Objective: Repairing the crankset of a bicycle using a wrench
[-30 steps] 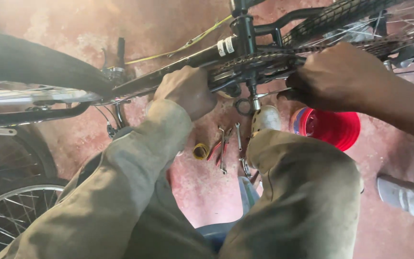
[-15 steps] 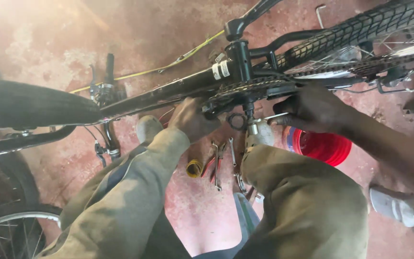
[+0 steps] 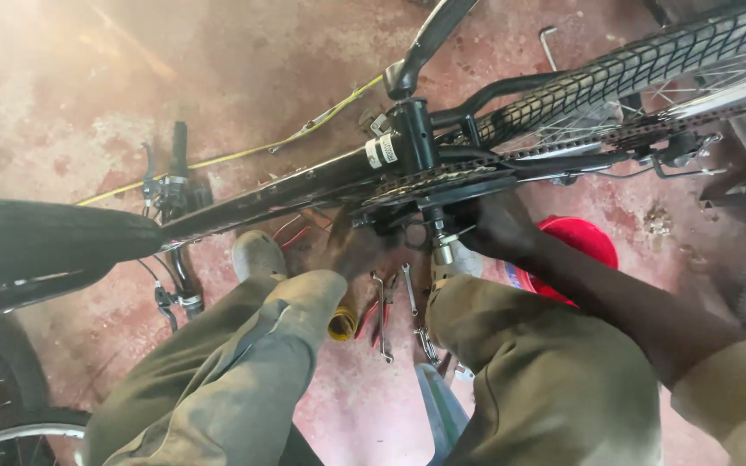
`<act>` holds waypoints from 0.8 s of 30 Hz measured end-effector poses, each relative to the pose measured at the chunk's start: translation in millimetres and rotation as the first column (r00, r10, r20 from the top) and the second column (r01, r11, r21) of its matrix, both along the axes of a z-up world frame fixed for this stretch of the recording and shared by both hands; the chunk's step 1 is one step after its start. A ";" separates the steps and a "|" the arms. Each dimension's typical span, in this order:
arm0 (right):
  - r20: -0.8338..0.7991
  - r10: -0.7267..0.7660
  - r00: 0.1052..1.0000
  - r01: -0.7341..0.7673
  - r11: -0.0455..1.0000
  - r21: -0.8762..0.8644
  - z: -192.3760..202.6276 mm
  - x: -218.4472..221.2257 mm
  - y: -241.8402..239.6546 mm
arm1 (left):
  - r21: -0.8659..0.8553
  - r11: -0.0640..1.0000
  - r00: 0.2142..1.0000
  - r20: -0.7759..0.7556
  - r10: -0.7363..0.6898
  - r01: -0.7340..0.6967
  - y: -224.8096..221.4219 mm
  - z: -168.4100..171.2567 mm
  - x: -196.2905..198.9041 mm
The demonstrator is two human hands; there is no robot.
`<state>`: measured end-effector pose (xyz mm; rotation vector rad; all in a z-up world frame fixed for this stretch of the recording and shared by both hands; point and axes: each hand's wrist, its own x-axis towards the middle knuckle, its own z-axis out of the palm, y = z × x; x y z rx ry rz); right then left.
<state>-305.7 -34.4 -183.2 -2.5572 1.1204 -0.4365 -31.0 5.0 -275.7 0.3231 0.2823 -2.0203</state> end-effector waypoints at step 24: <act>-0.774 -0.124 0.621 0.439 0.873 0.212 236.2 10.8 55.8 | 0.608 0.257 -0.659 0.675 0.331 0.752 -38.9 251.6 40.3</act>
